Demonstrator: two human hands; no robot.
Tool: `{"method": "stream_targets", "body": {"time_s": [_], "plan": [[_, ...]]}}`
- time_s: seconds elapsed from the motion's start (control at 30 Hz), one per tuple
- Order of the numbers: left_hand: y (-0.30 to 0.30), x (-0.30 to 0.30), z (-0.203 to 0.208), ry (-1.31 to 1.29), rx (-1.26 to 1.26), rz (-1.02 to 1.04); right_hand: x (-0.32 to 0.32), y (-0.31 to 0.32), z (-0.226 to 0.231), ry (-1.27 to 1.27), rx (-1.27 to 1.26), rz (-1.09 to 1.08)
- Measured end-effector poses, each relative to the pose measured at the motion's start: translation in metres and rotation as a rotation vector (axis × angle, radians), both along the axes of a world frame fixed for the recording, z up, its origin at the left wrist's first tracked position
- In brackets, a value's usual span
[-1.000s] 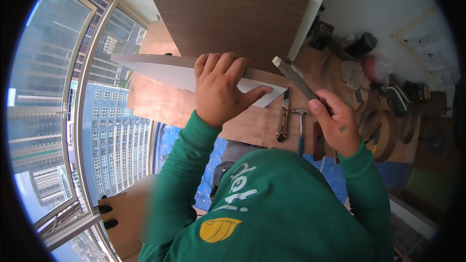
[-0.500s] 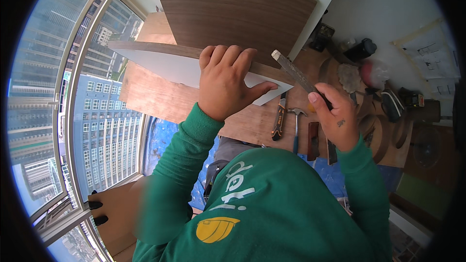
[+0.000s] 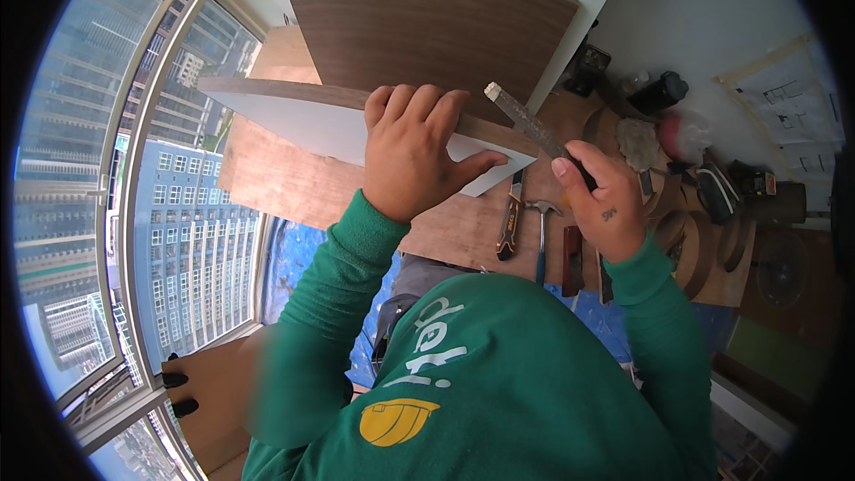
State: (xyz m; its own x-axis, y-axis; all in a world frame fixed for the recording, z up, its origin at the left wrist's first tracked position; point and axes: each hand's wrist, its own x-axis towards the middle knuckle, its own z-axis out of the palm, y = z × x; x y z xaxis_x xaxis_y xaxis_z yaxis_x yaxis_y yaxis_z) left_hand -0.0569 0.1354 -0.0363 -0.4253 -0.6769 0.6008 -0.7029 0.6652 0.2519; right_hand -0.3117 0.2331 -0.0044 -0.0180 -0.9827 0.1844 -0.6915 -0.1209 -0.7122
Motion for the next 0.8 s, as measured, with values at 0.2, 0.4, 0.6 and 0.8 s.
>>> {"method": "stream_targets", "body": {"time_s": [0.2, 0.4, 0.6, 0.8], "plan": [[0.000, -0.001, 0.000, 0.006, 0.023, -0.003, 0.002, 0.019, -0.012, 0.045, -0.112, 0.054], [-0.001, -0.002, 0.003, -0.009, 0.008, 0.005, -0.002, 0.011, -0.023, -0.172, -0.062, -0.067], [0.000, -0.002, 0.001, -0.039, 0.033, 0.010, 0.010, 0.007, -0.031, -0.044, -0.269, -0.030], [0.002, -0.001, 0.003, -0.035, 0.033, -0.003, 0.004, 0.015, -0.039, -0.024, -0.211, -0.028]]}}
